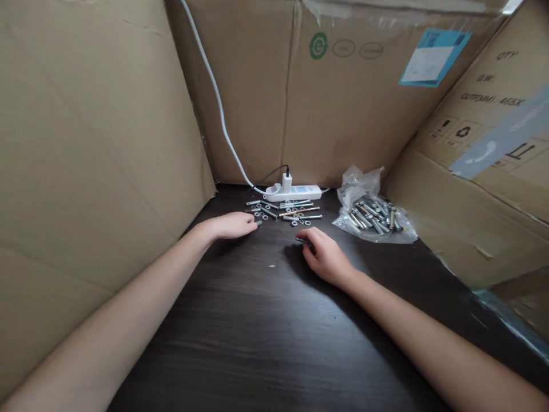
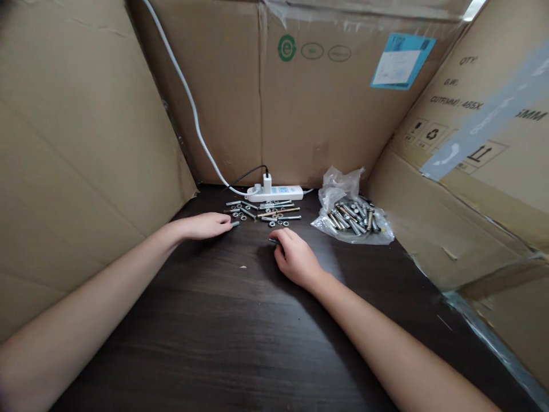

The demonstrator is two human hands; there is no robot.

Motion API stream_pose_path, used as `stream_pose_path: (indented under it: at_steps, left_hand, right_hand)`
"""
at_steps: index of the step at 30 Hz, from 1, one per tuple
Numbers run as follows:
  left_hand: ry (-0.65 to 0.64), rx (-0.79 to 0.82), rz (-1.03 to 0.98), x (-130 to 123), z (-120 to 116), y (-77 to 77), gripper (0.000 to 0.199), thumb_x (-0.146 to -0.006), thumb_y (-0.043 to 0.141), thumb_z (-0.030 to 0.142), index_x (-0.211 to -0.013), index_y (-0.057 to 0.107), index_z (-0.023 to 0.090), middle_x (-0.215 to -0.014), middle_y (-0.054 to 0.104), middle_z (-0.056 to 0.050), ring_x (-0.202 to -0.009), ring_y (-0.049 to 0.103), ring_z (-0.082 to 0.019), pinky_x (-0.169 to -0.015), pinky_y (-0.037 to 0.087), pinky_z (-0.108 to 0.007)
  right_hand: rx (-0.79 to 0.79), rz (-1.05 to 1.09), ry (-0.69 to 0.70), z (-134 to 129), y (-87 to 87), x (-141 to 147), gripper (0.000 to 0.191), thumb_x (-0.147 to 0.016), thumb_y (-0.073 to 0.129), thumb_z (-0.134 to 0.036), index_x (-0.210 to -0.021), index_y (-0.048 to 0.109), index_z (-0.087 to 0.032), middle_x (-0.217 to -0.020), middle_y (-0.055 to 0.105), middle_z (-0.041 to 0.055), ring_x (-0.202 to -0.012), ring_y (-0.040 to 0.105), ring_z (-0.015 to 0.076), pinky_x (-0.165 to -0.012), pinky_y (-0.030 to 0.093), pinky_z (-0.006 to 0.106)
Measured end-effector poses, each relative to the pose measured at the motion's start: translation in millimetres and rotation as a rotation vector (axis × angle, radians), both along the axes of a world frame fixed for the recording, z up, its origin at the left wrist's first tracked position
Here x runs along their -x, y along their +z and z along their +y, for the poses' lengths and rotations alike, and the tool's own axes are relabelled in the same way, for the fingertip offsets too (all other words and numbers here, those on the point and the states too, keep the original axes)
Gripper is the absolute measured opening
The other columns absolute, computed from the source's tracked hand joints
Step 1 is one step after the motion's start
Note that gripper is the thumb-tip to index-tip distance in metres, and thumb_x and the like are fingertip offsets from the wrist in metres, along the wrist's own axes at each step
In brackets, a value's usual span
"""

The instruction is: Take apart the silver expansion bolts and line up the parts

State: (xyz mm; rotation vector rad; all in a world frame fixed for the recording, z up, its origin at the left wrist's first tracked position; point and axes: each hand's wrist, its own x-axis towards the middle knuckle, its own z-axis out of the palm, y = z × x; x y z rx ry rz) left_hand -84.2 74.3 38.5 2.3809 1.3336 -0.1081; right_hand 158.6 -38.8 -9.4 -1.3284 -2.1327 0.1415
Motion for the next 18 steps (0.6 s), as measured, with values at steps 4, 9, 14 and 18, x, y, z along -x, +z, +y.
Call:
stream_pose_path:
  at_steps: [4,9,14,18]
  left_hand:
    - [0.019,-0.017,0.090,2,0,-0.1,0.027,-0.077,0.044,0.040,-0.076,0.058,0.017,-0.081,0.063,-0.005,-0.067,0.052,-0.016,-0.058,0.035,-0.026]
    - [0.045,-0.091,0.076,4,-3,-0.7,0.023,-0.074,0.047,0.036,-0.071,0.059,0.017,-0.075,0.063,-0.005,-0.062,0.053,-0.016,-0.055,0.035,-0.026]
    - [0.055,-0.160,0.033,6,-3,-3.8,0.020,-0.076,0.047,0.033,-0.077,0.059,0.018,-0.080,0.065,-0.006,-0.068,0.057,-0.019,-0.057,0.038,-0.026]
    - [0.073,-0.210,0.013,7,2,-9.8,0.023,-0.079,0.046,0.034,-0.086,0.059,0.017,-0.090,0.065,-0.010,-0.078,0.060,-0.022,-0.065,0.041,-0.028]
  right_hand:
    - [-0.044,-0.132,0.003,12,4.7,14,0.030,-0.086,0.043,-0.012,-0.111,0.058,-0.020,-0.106,0.063,0.0063,-0.099,0.055,0.0197,-0.087,0.044,0.031]
    - [0.029,-0.244,-0.014,41,10.1,50,0.028,-0.087,0.044,-0.013,-0.108,0.063,-0.017,-0.102,0.062,0.0089,-0.098,0.056,0.0187,-0.088,0.043,0.028]
    - [0.057,-0.257,-0.074,61,10.5,72,0.031,-0.085,0.044,-0.010,-0.111,0.060,-0.015,-0.106,0.060,0.0105,-0.097,0.057,0.0185,-0.087,0.043,0.027]
    - [0.024,-0.264,-0.106,67,8.1,75,0.028,-0.084,0.044,-0.010,-0.107,0.060,-0.017,-0.105,0.060,0.0099,-0.095,0.057,0.0195,-0.084,0.043,0.027]
